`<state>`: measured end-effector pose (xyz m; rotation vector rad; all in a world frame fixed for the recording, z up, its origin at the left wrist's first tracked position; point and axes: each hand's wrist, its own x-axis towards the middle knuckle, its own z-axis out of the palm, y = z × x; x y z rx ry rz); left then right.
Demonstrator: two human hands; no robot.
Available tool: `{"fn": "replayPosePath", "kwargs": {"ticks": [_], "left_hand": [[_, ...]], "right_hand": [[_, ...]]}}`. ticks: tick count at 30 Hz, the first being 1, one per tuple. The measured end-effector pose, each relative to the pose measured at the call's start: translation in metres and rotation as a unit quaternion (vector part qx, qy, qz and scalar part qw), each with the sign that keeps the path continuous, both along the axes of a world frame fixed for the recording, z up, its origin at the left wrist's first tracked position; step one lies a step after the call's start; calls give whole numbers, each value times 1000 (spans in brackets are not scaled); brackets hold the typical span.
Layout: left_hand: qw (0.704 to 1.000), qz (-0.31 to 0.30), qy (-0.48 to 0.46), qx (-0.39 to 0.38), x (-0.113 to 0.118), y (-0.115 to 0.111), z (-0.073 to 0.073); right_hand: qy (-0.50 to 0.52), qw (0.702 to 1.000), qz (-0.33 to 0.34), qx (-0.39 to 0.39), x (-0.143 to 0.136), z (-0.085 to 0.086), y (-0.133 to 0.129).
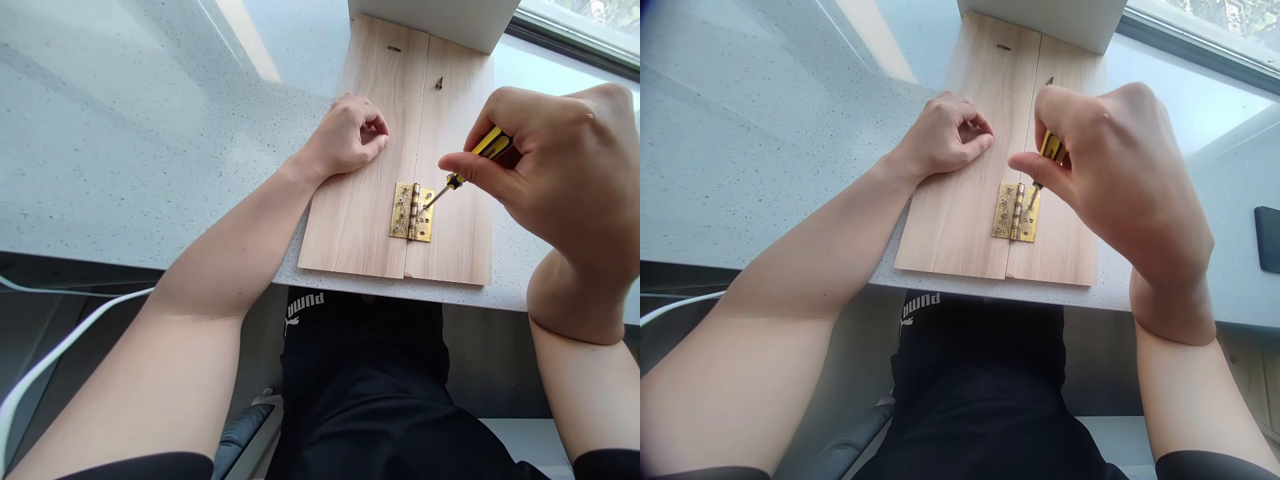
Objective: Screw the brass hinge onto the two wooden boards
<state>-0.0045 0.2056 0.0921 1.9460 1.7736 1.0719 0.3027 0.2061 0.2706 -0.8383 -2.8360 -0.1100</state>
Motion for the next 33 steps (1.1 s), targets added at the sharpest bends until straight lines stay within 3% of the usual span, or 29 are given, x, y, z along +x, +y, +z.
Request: {"fn": "replayPosePath", "kwargs": {"ticks": [4, 9, 15, 18, 26, 28, 33], "left_hand": [[999, -5, -48, 19, -1, 2, -3], [997, -21, -78, 10, -3, 3, -3], [997, -6, -70, 16, -4, 1, -4], [997, -2, -70, 13, -4, 1, -5], [998, -6, -62, 21, -6, 4, -7], [998, -8, -58, 21, -6, 3, -7], [999, 3, -36, -5, -1, -1, 0]], "right_hand": [[11, 1000, -7, 4, 6, 0, -1], [2, 998, 63, -28, 26, 6, 3], [-19, 999, -40, 6, 23, 11, 7], [-25, 998, -55, 9, 17, 6, 7], [1, 997, 76, -3, 40, 1, 14], [-9, 998, 55, 1, 35, 3, 12], [-57, 994, -95, 5, 9, 8, 0]]}}
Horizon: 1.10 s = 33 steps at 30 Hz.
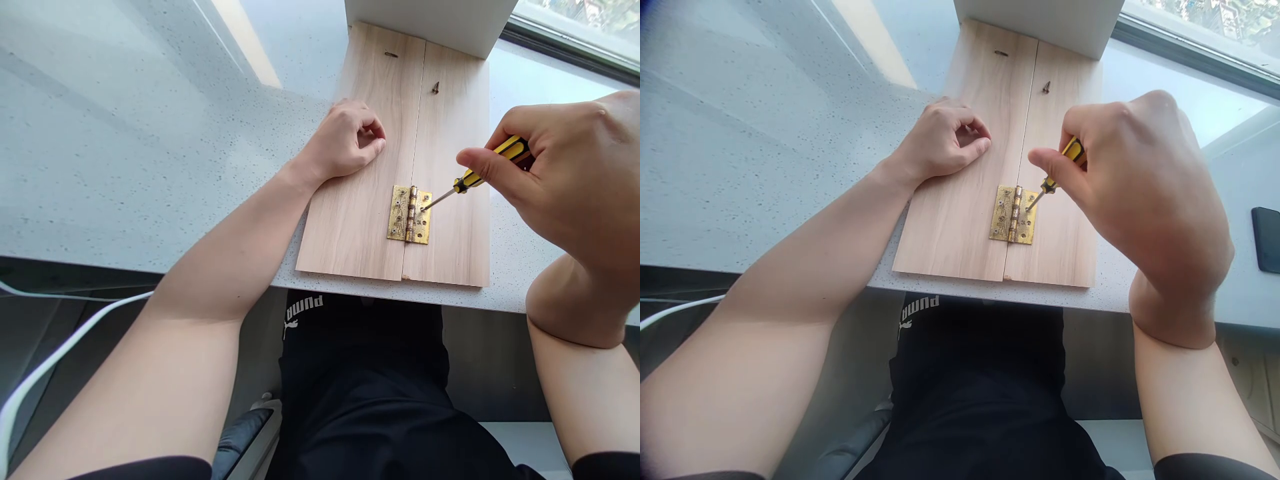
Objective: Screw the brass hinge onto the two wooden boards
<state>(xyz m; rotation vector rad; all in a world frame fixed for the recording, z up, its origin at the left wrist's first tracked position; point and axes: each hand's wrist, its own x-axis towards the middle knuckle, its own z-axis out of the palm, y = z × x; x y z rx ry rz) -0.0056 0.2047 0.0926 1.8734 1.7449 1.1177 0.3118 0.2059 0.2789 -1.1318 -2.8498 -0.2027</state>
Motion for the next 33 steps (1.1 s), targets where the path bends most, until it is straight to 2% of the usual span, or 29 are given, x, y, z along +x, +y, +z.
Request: {"fn": "replayPosePath", "kwargs": {"ticks": [3, 8, 10, 14, 17, 19, 22, 25, 27, 29, 31, 33], "left_hand": [[1000, 11, 26, -10, 3, -3, 5], [999, 14, 39, -2, 2, -2, 4], [999, 12, 47, 0, 2, -1, 2], [999, 10, 53, 8, 1, 1, 0], [999, 8, 42, 5, 1, 2, 0], [999, 8, 36, 2, 1, 2, 1], [999, 10, 35, 1, 1, 1, 3], [999, 10, 39, 0, 2, 1, 4], [999, 11, 43, -5, 2, 0, 4], [999, 14, 49, -11, 3, -1, 3], [998, 16, 56, -14, 3, -2, 2], [998, 18, 60, -16, 3, -2, 2]], "right_hand": [[-14, 999, -18, -24, 3, -2, 2], [35, 994, 56, -90, 17, -4, 17], [24, 995, 33, -90, 14, -1, 19], [-30, 999, -31, -29, 4, 3, 17], [-45, 998, -39, -17, 5, 2, 19], [-31, 998, -23, -41, 11, 0, 23], [2, 995, 43, -88, 23, -1, 28], [6, 991, 95, -91, 26, 2, 24], [-21, 995, 78, -54, 20, 4, 16], [-49, 998, 27, -23, 10, 4, 6], [-47, 999, -16, -22, 2, 1, -1], [-12, 999, -17, -44, 1, -3, -2]]}}
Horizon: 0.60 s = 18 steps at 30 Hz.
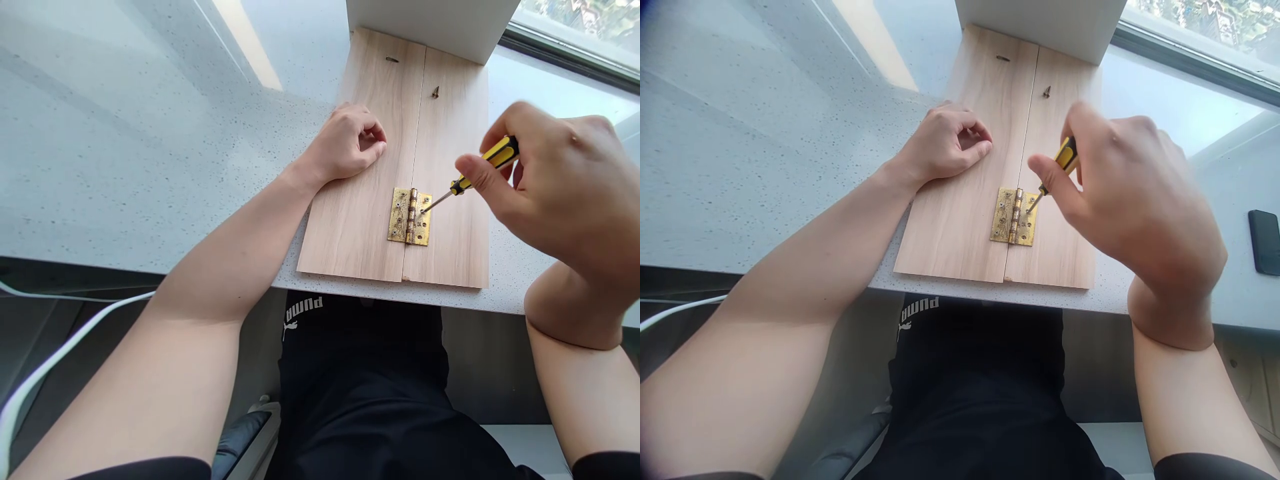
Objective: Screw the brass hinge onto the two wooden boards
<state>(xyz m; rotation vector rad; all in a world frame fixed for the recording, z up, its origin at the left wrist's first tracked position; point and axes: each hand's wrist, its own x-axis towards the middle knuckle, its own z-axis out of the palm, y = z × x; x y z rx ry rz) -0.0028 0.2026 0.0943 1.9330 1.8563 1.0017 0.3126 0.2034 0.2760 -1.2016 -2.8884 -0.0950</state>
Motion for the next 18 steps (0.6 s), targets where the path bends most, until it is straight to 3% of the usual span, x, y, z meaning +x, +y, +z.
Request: {"fn": "replayPosePath", "kwargs": {"ticks": [6, 13, 16, 18], "left_hand": [[1000, -5, -10, 3, 0, 1, 3], [1000, -12, -27, -9, 2, 0, 8], [999, -12, -30, -7, 2, 0, 7], [999, -12, -29, -5, 1, 0, 7]], "right_hand": [[57, 993, 100, -26, 12, -1, 8], [-40, 997, -33, 50, 0, 7, 5], [-22, 999, -22, 29, 6, 6, 7], [-8, 1000, 21, -3, 15, 5, 11]]}}
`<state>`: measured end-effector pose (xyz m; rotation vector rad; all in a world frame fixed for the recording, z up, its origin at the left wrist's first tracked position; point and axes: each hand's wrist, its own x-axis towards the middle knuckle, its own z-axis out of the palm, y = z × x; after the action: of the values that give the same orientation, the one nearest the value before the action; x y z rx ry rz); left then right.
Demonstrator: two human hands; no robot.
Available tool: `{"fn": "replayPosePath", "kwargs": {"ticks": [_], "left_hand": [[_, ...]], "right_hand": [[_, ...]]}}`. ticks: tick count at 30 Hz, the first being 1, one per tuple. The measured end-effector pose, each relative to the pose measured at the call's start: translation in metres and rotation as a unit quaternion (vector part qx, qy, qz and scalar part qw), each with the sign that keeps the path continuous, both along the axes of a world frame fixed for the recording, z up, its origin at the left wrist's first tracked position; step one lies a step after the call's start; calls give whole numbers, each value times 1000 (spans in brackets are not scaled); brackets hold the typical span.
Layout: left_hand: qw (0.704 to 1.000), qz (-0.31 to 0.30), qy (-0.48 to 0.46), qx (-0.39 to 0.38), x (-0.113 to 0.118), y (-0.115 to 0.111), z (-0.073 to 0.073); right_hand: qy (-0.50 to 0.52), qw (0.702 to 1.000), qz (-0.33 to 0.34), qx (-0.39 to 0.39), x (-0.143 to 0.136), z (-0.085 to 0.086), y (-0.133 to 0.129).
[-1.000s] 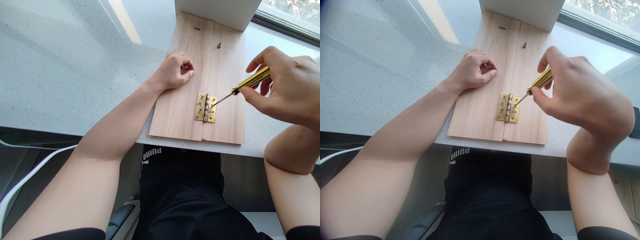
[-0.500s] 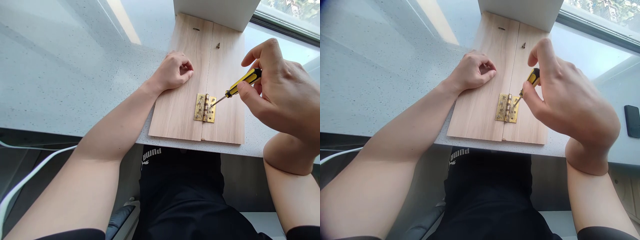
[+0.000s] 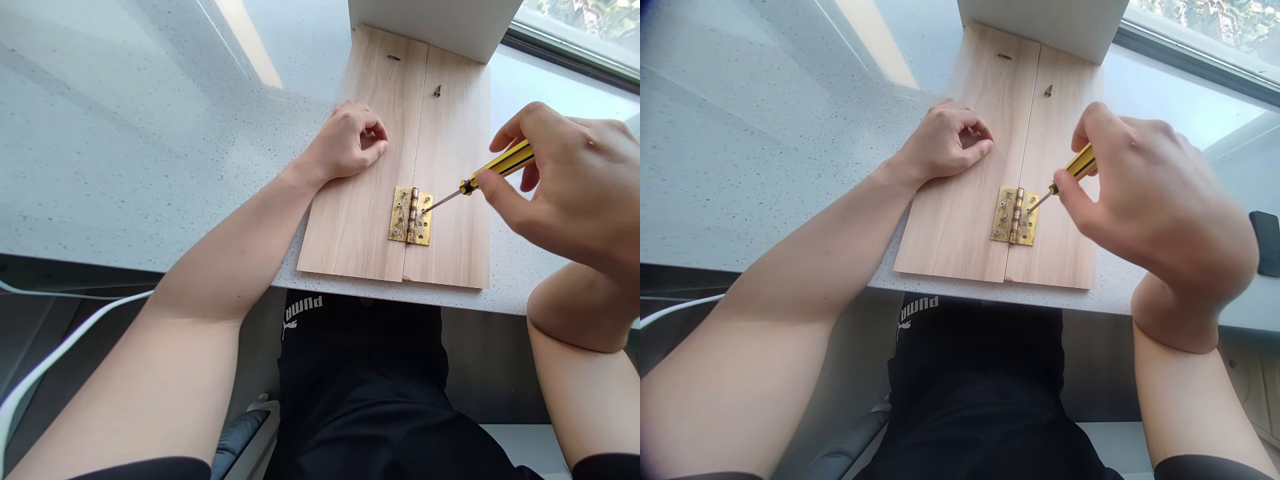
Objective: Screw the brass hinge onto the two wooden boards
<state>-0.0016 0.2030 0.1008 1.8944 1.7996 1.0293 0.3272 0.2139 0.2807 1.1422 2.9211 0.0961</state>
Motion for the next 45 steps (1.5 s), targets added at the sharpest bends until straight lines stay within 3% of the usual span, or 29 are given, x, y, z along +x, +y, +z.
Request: {"fn": "replayPosePath", "kwargs": {"ticks": [5, 7, 12, 17, 22, 24, 29, 34, 37, 41, 45], "left_hand": [[1000, 0, 15, -4, -1, -1, -1], [1000, 2, 16, -7, -1, -1, -1], [1000, 13, 11, 5, 1, -2, -1], [1000, 12, 5, 7, 1, -1, -1], [1000, 2, 11, -13, 0, 0, 0], [1000, 2, 14, -17, 0, 0, 0], [1000, 14, 0, 8, 1, 0, -1], [1000, 14, 2, 12, 1, 0, -2], [1000, 13, 12, 6, 0, 0, -3], [1000, 9, 14, -11, -1, -2, -3], [1000, 4, 16, -6, 0, -3, 0]], "right_hand": [[22, 994, 103, -22, 15, 1, 6], [16, 996, 82, 5, 9, 3, 2], [-20, 998, -63, 23, -16, 2, -8], [32, 999, 26, 6, -14, -7, -3], [18, 993, 112, -19, 2, -5, 6], [16, 994, 106, -23, 1, -5, 7], [-17, 999, 4, 28, -13, -10, 2], [11, 996, 80, -31, -4, -4, -6], [-12, 998, 53, -43, -3, -1, -7], [-36, 999, -15, 6, -12, -7, -6], [6, 999, 33, -16, -8, -8, -7]]}}
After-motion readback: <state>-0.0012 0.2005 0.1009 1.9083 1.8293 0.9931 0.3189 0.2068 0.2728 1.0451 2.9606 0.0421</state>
